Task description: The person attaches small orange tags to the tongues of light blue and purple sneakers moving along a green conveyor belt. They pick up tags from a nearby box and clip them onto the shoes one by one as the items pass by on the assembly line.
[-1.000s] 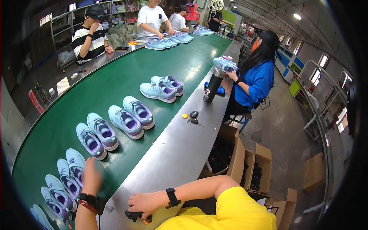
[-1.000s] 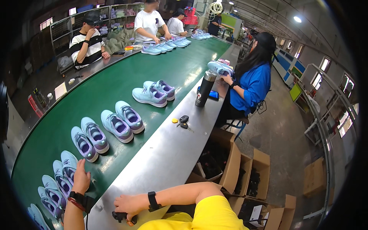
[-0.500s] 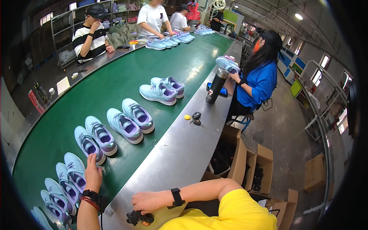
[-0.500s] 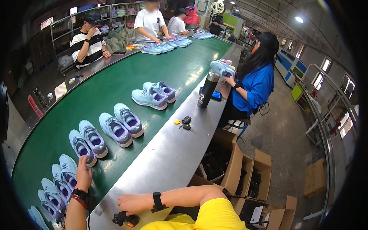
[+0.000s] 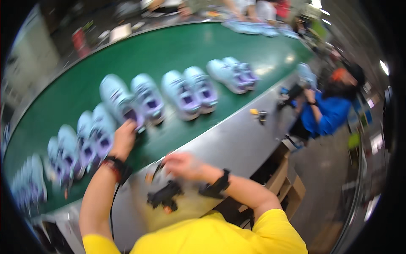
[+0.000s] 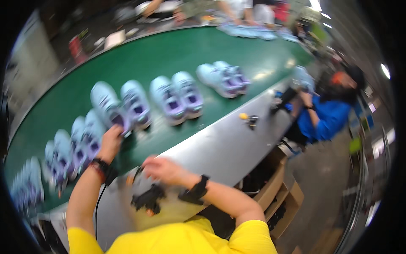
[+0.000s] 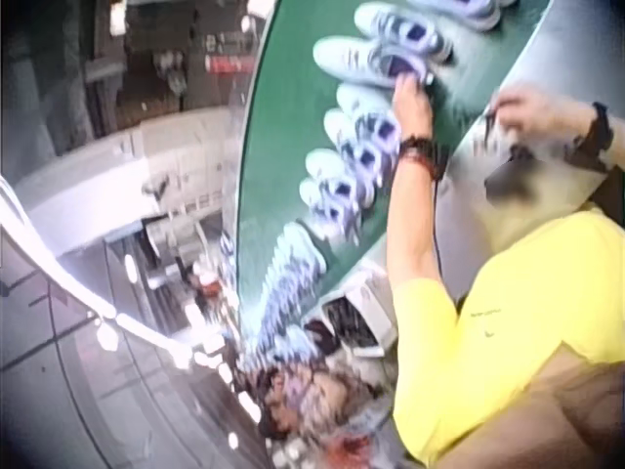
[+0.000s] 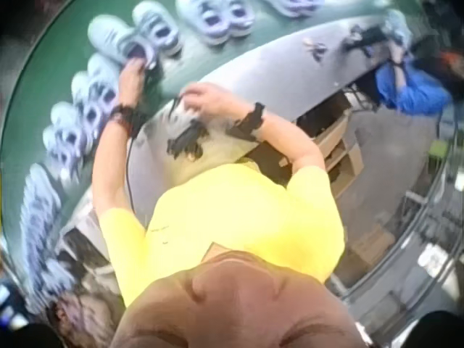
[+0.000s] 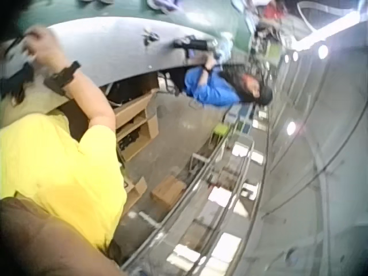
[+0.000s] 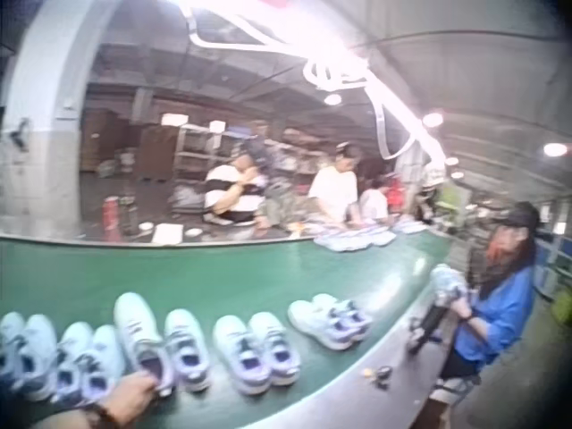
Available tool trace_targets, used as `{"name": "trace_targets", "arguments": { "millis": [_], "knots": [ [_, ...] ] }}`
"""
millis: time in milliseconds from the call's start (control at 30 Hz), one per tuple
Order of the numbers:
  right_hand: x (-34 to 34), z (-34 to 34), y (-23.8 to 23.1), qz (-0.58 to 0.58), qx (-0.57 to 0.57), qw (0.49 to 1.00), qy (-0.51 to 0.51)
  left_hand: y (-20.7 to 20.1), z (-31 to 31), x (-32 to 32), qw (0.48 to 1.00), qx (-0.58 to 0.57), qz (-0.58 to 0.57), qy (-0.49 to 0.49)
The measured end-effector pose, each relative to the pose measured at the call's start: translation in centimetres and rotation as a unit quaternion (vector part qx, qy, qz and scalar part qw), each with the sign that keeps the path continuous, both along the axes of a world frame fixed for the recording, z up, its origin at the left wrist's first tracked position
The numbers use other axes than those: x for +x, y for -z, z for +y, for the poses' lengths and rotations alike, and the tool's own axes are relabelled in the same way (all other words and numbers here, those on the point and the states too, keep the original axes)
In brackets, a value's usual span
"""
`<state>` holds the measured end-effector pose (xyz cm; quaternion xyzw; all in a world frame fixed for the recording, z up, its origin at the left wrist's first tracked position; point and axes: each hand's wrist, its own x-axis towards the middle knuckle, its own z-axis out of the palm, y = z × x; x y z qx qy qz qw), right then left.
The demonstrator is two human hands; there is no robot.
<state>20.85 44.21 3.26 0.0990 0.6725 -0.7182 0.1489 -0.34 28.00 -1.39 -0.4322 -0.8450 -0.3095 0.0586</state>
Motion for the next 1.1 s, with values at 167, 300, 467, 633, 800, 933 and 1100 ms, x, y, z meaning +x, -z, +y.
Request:
{"name": "trace_targets", "arguments": {
  "millis": [167,300,467,633,800,933,1100],
  "knots": [
    [-2.7,1.8,0.1,0.029,0.015,0.991,0.127,-0.7,-0.5,2.5,1.0,-0.005,-0.017,-0.011],
    [-4.6,1.4,0.8,0.025,0.009,0.993,0.115,-0.2,-1.0,2.8,0.999,0.009,-0.007,-0.037],
    [-5.7,1.0,1.9,0.015,-0.001,0.994,0.105,-0.4,-0.6,3.0,0.998,0.029,-0.016,-0.048],
    [-6.1,0.5,2.4,-0.028,0.003,0.999,0.026,-0.5,-0.6,3.1,0.998,0.017,-0.026,-0.054],
    [-7.2,0.8,0.8,-0.016,0.142,0.987,-0.076,-0.6,-1.3,3.1,0.997,-0.014,0.018,-0.076],
    [-8.2,2.0,0.8,-0.077,-0.041,0.995,-0.042,-1.7,-1.4,3.3,0.997,-0.027,0.014,-0.066],
    [-9.3,2.4,-0.6,-0.059,-0.055,0.996,-0.03,-4.1,-1.1,4.6,0.992,-0.106,0.053,0.031]
  ]
}}
